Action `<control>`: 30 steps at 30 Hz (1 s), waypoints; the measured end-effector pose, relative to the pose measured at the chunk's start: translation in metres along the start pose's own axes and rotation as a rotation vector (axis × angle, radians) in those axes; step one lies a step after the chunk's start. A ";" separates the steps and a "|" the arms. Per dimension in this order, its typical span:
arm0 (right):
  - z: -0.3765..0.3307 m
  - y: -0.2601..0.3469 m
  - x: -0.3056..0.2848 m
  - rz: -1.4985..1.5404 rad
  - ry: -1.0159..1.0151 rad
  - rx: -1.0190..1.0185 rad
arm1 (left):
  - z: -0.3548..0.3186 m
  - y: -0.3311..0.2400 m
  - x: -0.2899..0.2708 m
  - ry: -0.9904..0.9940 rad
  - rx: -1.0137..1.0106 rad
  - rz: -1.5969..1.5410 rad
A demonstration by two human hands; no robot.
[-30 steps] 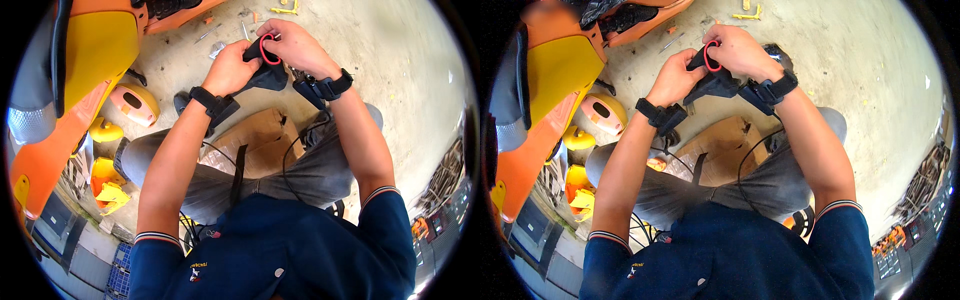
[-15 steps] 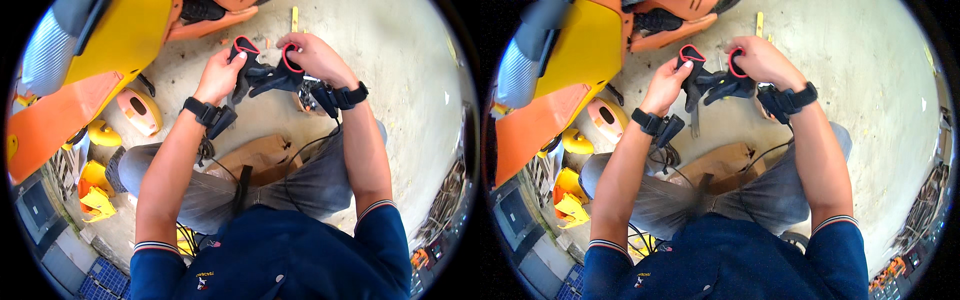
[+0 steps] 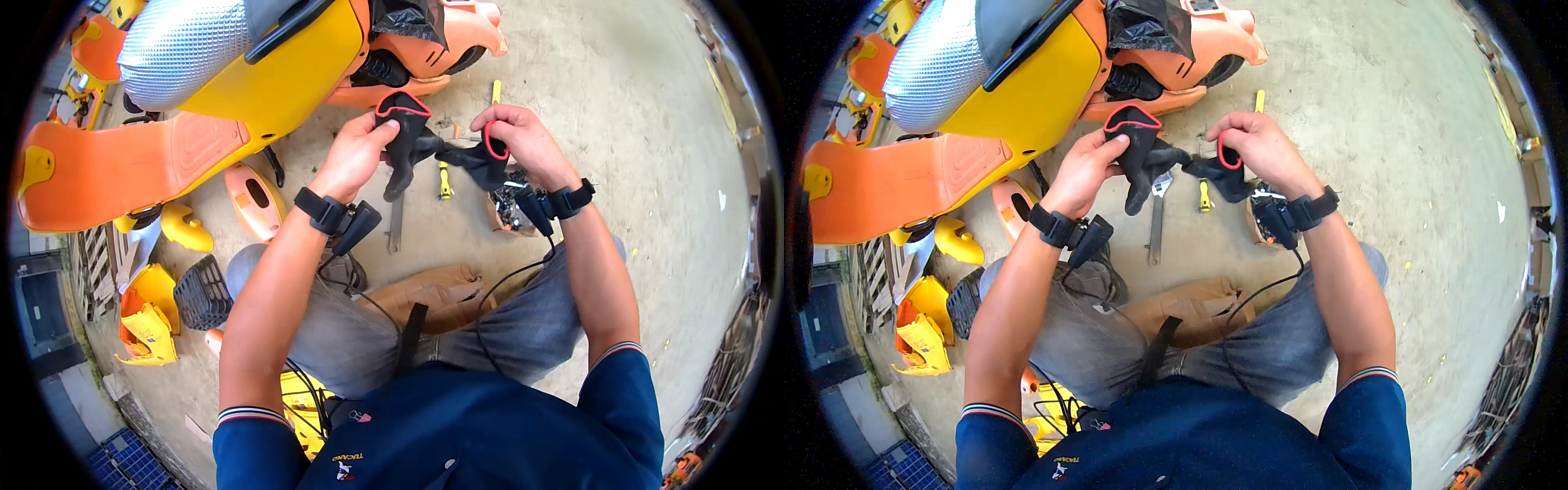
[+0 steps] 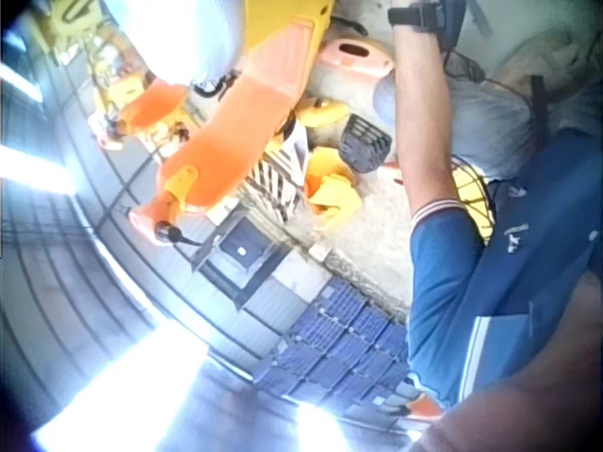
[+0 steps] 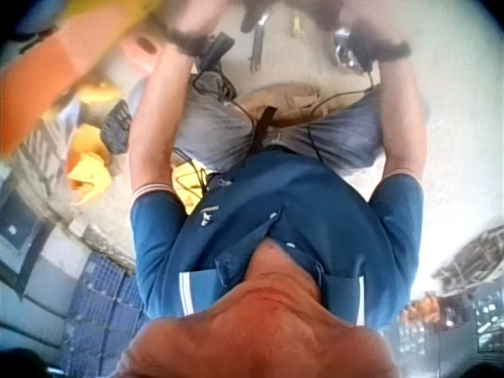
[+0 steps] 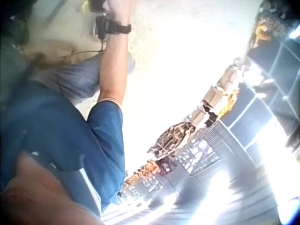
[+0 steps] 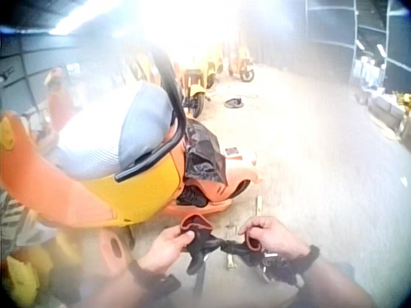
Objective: The person puts on gloves and sits on the floor to work on a yellow and orange scooter. They use a screwdriver to remove a panel and then handle small orange plastic components, appearing to assemble or adjust parts of the scooter.
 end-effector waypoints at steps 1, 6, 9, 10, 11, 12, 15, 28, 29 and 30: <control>-0.002 0.005 0.004 0.015 0.013 -0.038 | -0.001 -0.002 0.001 0.005 0.031 0.050; -0.004 0.025 0.024 -0.090 0.076 -0.087 | -0.003 0.005 0.005 -0.008 0.113 0.228; -0.010 0.028 0.037 -0.107 0.127 -0.093 | 0.001 0.011 0.008 -0.013 0.102 0.245; -0.012 0.026 0.045 -0.018 0.157 -0.068 | 0.003 0.012 0.011 0.019 0.107 0.246; -0.013 0.025 0.053 0.080 0.153 -0.109 | 0.005 0.013 0.015 0.067 0.119 0.249; -0.013 0.023 0.060 0.168 0.157 -0.136 | 0.007 0.013 0.019 0.116 0.121 0.263; -0.010 0.008 0.061 0.099 0.144 -0.061 | 0.009 0.011 0.023 -0.028 0.233 0.311; 0.000 -0.026 0.044 0.673 -0.223 0.082 | 0.001 0.015 0.051 0.000 0.226 0.322; -0.001 -0.026 0.049 0.684 -0.196 0.081 | 0.001 0.015 0.053 0.002 0.252 0.339; -0.002 -0.025 0.055 0.706 -0.159 0.079 | 0.002 0.016 0.053 0.000 0.283 0.359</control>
Point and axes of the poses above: each hand's wrist, its own z-axis towards the middle knuckle, its own x-axis out of the palm, y = z × x, the point moved 5 cm from there along z, towards the middle knuckle, and after that the axes turned 9 degrees about -x, right-handed, at the moved point
